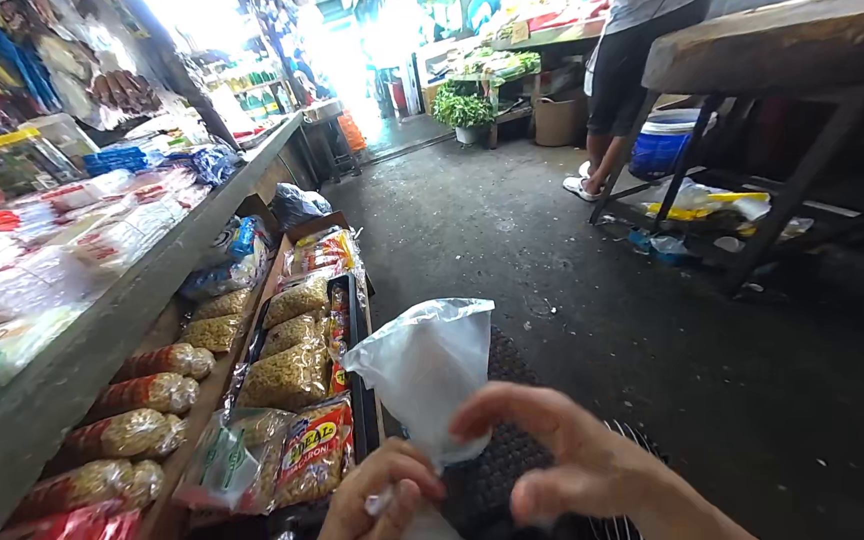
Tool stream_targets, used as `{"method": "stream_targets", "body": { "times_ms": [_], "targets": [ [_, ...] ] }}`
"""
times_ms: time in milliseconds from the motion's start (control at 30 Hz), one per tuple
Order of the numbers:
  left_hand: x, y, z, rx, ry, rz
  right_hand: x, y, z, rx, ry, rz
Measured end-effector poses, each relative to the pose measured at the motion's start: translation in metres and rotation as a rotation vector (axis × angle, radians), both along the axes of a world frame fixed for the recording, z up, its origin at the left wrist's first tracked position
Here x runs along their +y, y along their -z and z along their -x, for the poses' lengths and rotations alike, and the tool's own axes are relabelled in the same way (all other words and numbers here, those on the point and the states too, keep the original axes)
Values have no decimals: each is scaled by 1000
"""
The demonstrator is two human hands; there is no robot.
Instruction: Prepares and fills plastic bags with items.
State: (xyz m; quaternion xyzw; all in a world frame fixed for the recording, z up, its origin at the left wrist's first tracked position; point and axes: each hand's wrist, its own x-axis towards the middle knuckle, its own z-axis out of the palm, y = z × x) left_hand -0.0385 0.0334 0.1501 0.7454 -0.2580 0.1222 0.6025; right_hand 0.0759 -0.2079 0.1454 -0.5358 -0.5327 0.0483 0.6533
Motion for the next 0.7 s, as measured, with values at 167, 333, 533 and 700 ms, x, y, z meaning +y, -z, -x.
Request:
{"method": "stream_targets", "body": {
  "times_ms": [167, 333, 533, 700],
  "targets": [
    [-36, -16, -6, -131, -152, 60, 17, -2, 26, -57, 167, 195],
    [-26, -10, -2, -36, -331, 167, -1, -3, 18, 104, 117, 91],
    [-43, -6, -12, -234, -558, -10, 0, -8, 17, -8, 192, 83],
    [-52, -2, -25, -426, -752, -245, 13, -14, 43, -73, 243, 267]
  ]
}}
